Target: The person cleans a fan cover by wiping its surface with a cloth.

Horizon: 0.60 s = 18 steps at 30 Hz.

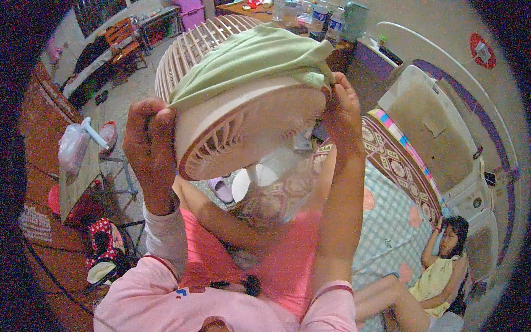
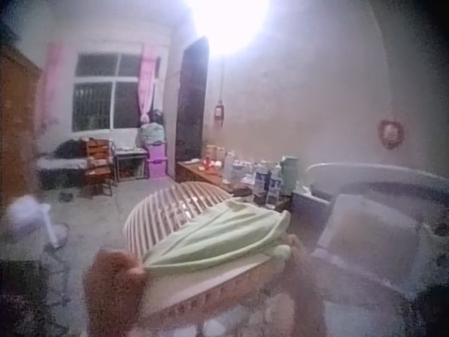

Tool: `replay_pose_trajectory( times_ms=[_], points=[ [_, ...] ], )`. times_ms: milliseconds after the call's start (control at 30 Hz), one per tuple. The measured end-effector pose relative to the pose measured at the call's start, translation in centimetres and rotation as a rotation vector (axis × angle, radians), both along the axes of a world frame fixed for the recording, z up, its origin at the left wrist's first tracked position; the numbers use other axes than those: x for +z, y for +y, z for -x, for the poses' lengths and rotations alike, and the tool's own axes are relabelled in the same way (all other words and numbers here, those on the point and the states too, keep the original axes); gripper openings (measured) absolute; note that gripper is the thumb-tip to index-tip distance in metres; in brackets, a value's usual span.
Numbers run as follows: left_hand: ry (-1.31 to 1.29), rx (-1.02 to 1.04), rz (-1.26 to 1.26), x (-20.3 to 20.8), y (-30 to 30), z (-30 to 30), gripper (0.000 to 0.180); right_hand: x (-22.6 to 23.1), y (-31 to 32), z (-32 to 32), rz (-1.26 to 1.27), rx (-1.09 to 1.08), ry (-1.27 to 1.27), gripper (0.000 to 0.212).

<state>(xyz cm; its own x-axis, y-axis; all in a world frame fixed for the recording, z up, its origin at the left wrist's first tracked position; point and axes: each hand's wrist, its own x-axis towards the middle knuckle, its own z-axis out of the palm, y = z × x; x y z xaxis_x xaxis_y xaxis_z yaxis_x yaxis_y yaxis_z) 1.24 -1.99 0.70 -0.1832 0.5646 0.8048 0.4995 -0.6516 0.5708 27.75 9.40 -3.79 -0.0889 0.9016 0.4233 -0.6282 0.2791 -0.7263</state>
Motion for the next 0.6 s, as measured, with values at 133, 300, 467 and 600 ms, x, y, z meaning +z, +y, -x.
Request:
replay_pose_trajectory(
  times_ms=[133,300,467,600],
  points=[
    [-0.074,0.070,-0.028,-2.7,-0.4,0.9,0.014,1.9,0.3,0.6,-0.069,0.050,-0.109,0.014],
    [-0.412,-0.057,0.026,-6.9,-1.3,1.1,0.017,5.3,-0.5,1.2,-0.148,-0.039,-0.255,0.015],
    [-0.418,-0.066,0.031,-7.2,-1.4,1.3,0.018,5.3,-0.6,1.5,-0.182,-0.079,-0.300,0.015],
    [-0.343,-0.132,0.050,-5.2,-0.6,1.4,0.017,4.4,-0.3,-0.2,-0.119,-0.035,-0.244,0.014]
  ],
)
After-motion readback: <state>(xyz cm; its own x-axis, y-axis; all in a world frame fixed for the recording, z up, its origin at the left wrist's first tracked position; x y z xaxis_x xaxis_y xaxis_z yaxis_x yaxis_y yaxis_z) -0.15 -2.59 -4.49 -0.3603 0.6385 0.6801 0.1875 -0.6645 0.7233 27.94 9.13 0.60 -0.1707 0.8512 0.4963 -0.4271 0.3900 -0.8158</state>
